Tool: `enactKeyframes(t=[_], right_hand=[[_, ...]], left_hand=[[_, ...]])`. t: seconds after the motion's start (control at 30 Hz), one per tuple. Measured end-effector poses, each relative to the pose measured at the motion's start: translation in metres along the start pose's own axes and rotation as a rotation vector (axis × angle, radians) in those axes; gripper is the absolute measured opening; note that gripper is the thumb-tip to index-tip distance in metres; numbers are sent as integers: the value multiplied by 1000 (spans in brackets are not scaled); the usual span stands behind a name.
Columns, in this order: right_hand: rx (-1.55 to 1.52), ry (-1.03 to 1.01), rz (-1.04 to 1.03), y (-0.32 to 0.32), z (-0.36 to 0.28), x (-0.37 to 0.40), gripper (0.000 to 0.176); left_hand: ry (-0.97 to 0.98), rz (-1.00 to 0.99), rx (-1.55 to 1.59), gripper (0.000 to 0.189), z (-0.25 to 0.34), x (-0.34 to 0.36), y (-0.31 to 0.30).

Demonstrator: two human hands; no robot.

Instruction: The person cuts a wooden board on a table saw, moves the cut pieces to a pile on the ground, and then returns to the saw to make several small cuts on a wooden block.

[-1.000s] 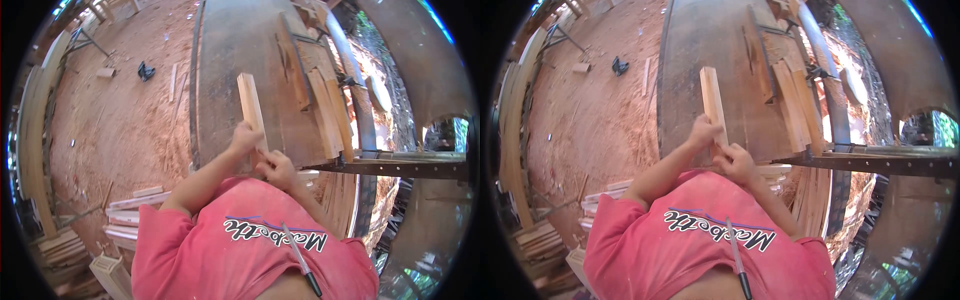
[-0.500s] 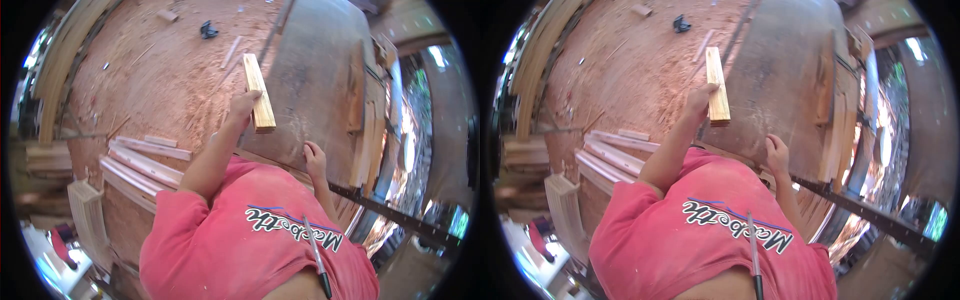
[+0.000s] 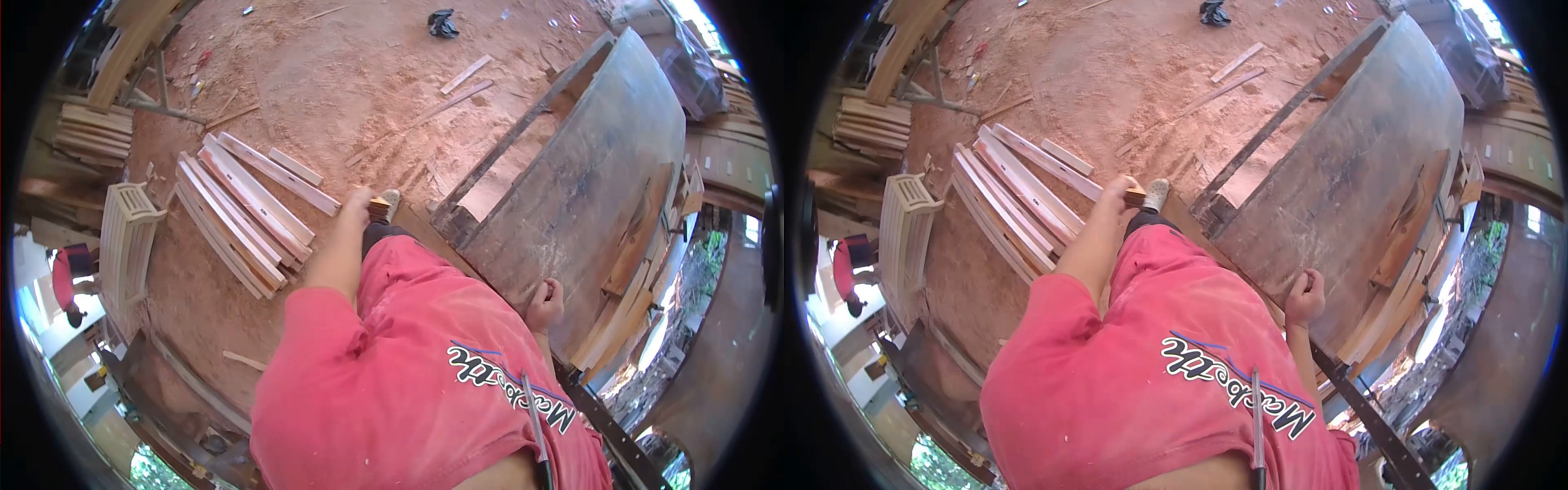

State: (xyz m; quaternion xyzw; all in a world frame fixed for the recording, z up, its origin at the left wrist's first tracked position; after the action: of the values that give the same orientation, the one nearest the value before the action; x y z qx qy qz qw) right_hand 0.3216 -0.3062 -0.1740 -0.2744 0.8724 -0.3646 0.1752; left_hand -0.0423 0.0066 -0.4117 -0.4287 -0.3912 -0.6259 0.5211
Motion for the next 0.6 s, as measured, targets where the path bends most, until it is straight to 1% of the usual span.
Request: enactKeyframes(t=[0.07, 0.13, 0.2, 0.23, 0.27, 0.3, 0.33, 0.37, 0.4, 0.47, 0.5, 0.53, 0.57, 0.6], right_hand=[[18, 19, 4, -1, -4, -1, 13], [33, 50, 20, -4, -7, -1, 13], [-6, 56, -40, -7, -8, -3, 13], [-72, 66, -57, -8, -4, -4, 14], [-74, 78, -45, -14, 5, -6, 14], [-253, 169, -72, -18, 17, -9, 14], [-437, 257, -97, -19, 24, -9, 14], [-563, 446, -41, -29, 13, -10, 13], [-575, 454, -25, -35, 18, -8, 13], [-637, 362, 174, -58, 37, -9, 14], [-641, 370, 184, -68, 48, -6, 14], [-608, 389, 278, -81, 60, -2, 14], [-575, 405, 369, -92, 71, 0, 13], [-580, 406, 369, -101, 86, 3, 13]], left_hand=[[105, 242, 18, 32, 15, -2, -33], [181, 389, 168, 34, 28, -50, -88], [254, 266, 348, 54, 60, -5, -108], [191, 315, 241, 57, 70, 23, -111], [132, 367, 139, 61, 77, 38, -115], [46, 446, 48, 67, 71, 13, -125], [59, 445, 35, 67, 60, -2, -120], [122, 444, -195, 68, 47, -10, -115], [186, 439, -426, 68, 38, -16, -106], [266, 358, -880, 59, 16, -24, -71], [284, 318, -913, 48, 3, 3, -39], [300, 281, -941, 37, -8, 36, -5], [267, 230, -970, 36, -22, 40, 13], [233, 179, -996, 36, -35, 40, 24]])
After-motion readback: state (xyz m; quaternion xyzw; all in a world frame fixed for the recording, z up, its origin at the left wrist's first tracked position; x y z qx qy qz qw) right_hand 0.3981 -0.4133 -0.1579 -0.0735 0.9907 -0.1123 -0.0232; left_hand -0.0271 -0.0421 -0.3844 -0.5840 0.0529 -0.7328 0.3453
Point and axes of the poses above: each hand's wrist, its own x-axis away from the middle knuckle, its own y-axis out of the palm, z = x × y, the point moved 2 cm from there along -x, towards the middle knuckle, and after that the axes turned 12 degrees about -x, right-handed, at the moved point
